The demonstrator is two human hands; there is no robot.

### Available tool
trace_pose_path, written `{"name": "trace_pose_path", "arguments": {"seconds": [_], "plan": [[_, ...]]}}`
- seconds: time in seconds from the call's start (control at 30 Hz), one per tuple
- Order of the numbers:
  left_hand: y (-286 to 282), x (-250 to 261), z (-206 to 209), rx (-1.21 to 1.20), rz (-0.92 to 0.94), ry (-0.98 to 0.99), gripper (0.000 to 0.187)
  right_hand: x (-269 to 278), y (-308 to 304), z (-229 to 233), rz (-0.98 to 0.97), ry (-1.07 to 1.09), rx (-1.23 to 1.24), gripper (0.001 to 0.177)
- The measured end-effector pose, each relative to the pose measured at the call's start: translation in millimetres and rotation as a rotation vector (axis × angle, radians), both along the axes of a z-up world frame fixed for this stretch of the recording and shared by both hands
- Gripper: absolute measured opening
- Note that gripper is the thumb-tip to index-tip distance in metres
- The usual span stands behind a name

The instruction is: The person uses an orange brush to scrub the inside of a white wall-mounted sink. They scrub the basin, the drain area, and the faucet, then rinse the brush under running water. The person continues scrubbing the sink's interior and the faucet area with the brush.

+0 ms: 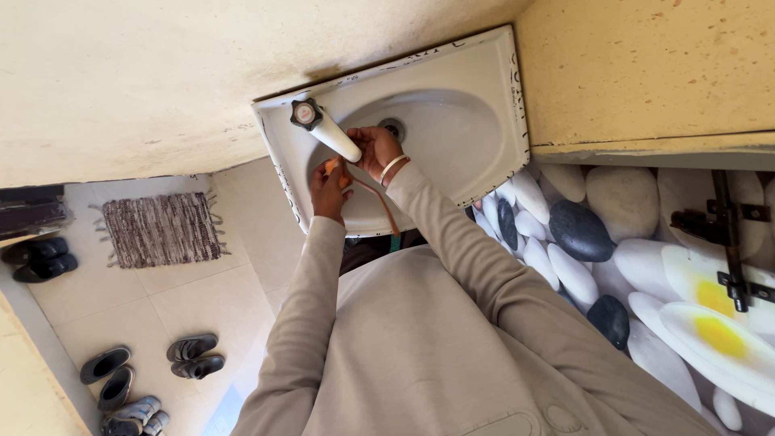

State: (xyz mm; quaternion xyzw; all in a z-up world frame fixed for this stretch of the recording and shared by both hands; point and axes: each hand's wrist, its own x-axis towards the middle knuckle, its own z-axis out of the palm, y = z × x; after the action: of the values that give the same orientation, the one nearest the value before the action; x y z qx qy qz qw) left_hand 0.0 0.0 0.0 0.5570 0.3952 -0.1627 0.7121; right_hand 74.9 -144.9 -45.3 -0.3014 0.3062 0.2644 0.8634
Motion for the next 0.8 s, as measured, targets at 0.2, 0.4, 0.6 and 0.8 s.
{"name": "trace_pose_path", "arguments": {"seconds": [0.2,0.4,0.6,0.8], "plan": [[-7,-1,23,0.086,0.024,0.045,0.04,3,11,2,0.067,0.074,-0.04,0.026],[-5,-12,24,0.087,0.064,-0.002,0.037,-13,8,-17,0.138,0.018,0.048,0.015],[2,-13,26,0.018,0.079,0.015,0.037,2,-67,-31,0.044,-0.208,0.26,0.028],[7,-22,18,-0.01,0.068,0.034,0.038,37,-203,25,-0.262,-0.393,-0.339,0.031]]}}
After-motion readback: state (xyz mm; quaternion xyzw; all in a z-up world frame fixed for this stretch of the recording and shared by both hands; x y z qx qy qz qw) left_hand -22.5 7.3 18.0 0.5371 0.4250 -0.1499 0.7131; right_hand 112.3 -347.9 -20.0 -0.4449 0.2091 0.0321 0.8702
